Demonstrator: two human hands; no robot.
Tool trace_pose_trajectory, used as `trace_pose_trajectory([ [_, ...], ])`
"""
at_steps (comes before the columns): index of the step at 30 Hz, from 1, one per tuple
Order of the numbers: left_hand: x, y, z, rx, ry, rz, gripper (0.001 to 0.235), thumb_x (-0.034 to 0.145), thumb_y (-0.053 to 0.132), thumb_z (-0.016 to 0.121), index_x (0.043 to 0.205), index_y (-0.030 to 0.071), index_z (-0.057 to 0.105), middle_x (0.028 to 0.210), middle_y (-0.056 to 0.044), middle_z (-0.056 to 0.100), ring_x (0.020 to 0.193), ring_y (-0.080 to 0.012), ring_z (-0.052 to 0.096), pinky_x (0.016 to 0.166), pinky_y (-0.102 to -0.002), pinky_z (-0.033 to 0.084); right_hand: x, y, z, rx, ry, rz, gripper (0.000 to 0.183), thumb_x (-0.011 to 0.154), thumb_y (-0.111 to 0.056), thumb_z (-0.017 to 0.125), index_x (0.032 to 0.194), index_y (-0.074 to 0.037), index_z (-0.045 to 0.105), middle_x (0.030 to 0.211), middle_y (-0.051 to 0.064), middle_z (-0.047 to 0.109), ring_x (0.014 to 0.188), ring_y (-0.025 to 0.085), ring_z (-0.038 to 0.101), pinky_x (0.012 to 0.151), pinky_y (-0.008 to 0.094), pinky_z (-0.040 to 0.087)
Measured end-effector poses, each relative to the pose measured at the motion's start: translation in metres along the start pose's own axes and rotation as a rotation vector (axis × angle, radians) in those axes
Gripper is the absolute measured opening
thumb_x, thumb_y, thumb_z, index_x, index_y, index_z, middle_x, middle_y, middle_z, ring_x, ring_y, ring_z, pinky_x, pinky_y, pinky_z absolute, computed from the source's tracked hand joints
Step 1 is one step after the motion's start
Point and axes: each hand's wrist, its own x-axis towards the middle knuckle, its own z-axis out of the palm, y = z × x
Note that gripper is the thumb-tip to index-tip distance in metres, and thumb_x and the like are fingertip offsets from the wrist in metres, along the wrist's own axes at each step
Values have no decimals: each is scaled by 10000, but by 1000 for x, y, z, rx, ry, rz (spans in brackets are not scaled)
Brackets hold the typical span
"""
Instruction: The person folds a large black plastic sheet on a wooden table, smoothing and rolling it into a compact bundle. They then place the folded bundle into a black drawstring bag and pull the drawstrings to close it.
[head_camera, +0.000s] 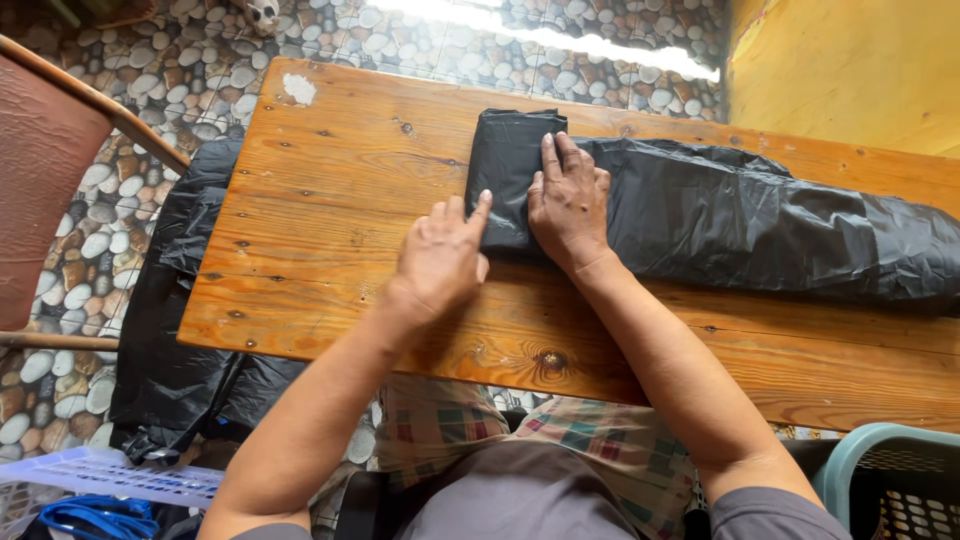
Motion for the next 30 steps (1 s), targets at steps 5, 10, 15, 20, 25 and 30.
trace_pose_trajectory([
  [5,54,-27,-6,-404,-18,-74,470,828,364,618,1239,166,729,1081,-120,579,1021,-359,645,788,-493,559,-2,1,9,-78,-19,-17,515,993,-264,480,1453,-58,584,1389,143,585,1227,284,563,893,430,412],
  [10,144,-16,21,-475,333,251,310,1023,273,602,1300,162,688,1296,-152,659,1155,-393,669,964,-507,514,-1,-3,5,-106,22,-25,516,967,-249,500,1428,-40,602,1372,155,615,1230,290,572,895,440,426],
  [15,176,-10,68,-480,248,239,288,1067,412,499,1116,229,717,977,-69,691,971,-338,693,838,-483,519,0,-8,-4,-78,17,5,454,995,-245,481,1364,-11,606,1346,185,618,1217,307,597,942,444,404],
  [20,173,-6,67,-417,293,219,332,1072,451,492,908,236,684,874,-22,643,933,-269,667,782,-419,505,-1,-8,-6,-36,14,29,359,1009,-238,490,1255,-25,641,1334,189,628,1242,329,599,989,467,388],
  [25,159,5,40,-203,285,212,245,1058,227,595,1159,43,721,1336,-252,656,1223,-383,641,1061,-532,525,-4,-3,1,47,-4,101,350,1004,-228,558,1300,-83,676,1429,110,634,1308,241,590,1069,413,384],
  [30,110,20,24,-235,368,282,356,1021,235,518,1273,45,683,1227,-165,665,1178,-340,653,975,-470,480,-6,19,12,340,-3,252,288,1025,-192,476,1259,-141,635,1325,88,691,1195,285,672,955,411,482],
])
